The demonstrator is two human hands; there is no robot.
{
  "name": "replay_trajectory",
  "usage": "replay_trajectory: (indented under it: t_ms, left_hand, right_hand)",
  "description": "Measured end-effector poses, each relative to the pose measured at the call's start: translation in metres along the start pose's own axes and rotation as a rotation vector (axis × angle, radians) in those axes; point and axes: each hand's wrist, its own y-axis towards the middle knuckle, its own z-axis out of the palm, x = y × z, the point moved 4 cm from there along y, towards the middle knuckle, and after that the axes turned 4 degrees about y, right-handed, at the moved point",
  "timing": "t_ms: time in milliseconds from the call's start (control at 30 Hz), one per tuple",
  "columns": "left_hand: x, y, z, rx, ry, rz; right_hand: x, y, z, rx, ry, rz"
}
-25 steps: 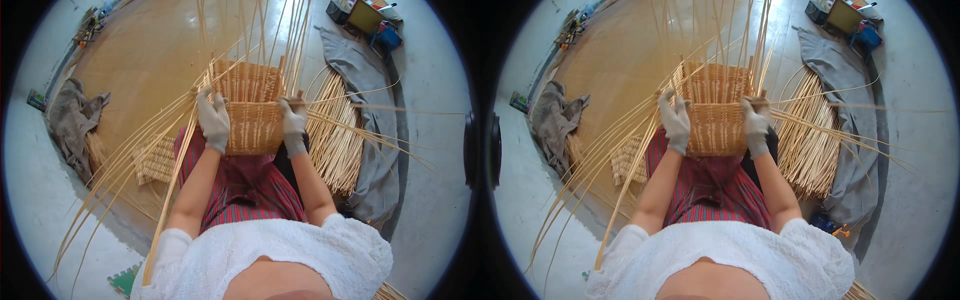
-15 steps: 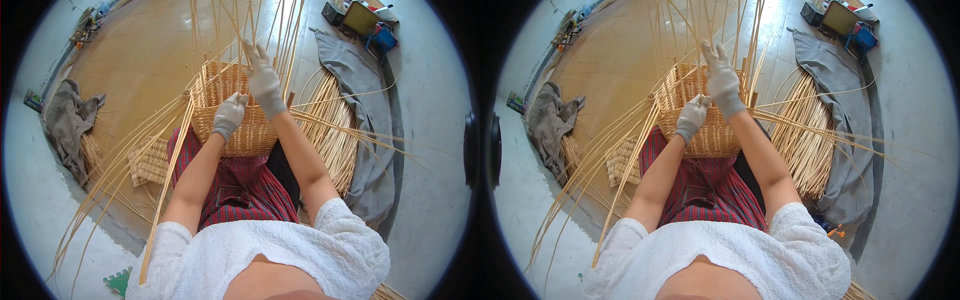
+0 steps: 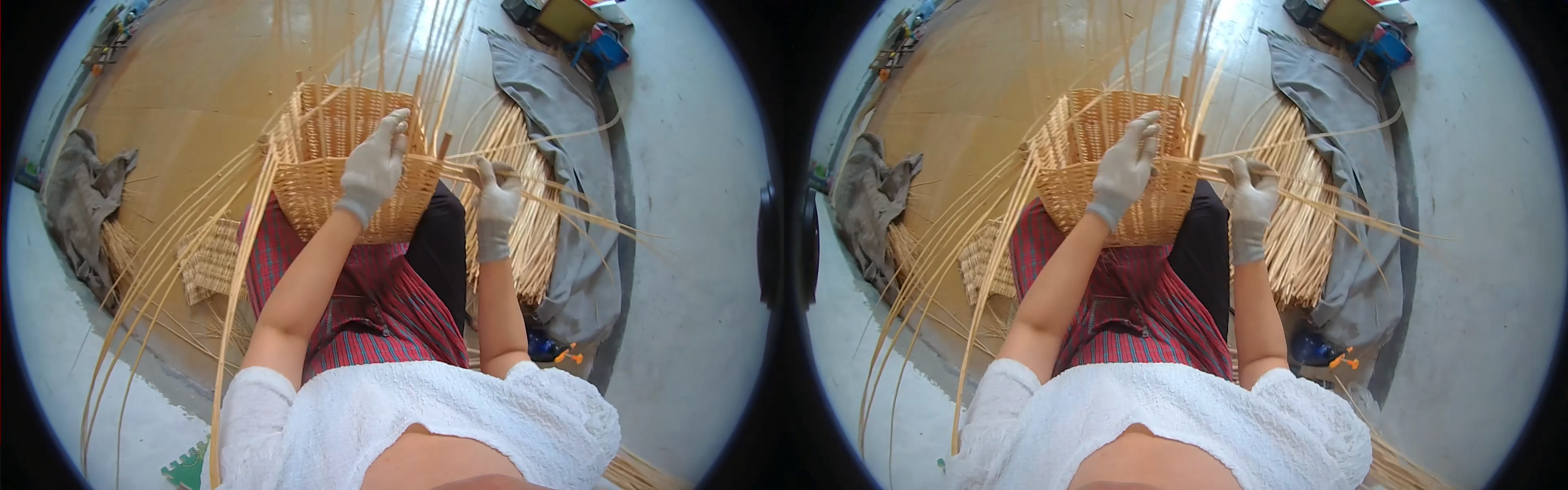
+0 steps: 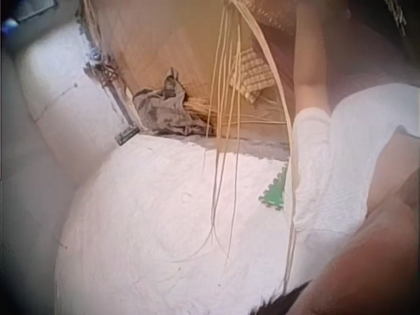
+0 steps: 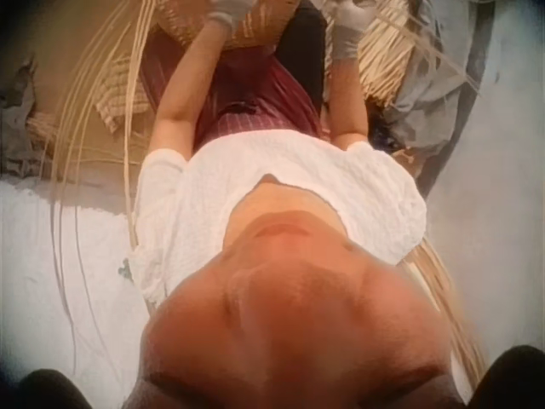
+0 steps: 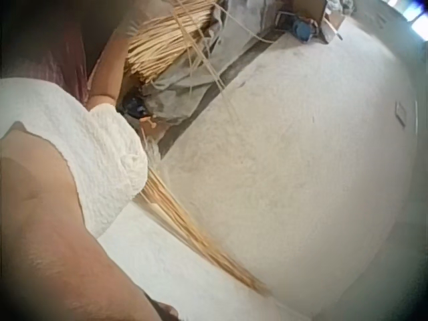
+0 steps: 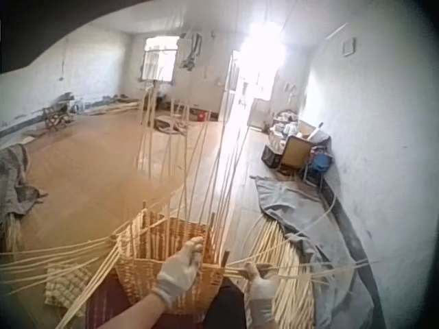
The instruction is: The person sits on the floor weaving a basket by hand, interlacing thin bamboo strips through a vertical frame. They periodically pause to select new strips from a nearby pile and continue the weaving process.
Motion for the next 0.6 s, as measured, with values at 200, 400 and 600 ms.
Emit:
replay_trajectory:
  t_ms: [200, 400, 600]
  left_hand:
    - [0.035, 0.007, 0.039, 0.048, 0.333, -0.025]
    - [0.015, -0.006, 0.029, 0.122, -0.177, -0.216]
    - [0.062, -0.097, -0.077, -0.202, -0.32, -0.005]
  right_hand:
    - [0.062, 0.041, 0.12, 0.246, -1.071, -0.685]
    - [0.016, 0.0, 0.075, 0.055, -1.117, -0.817]
    - [0.0, 0.007, 0.068, 0.055, -0.923, -0.582]
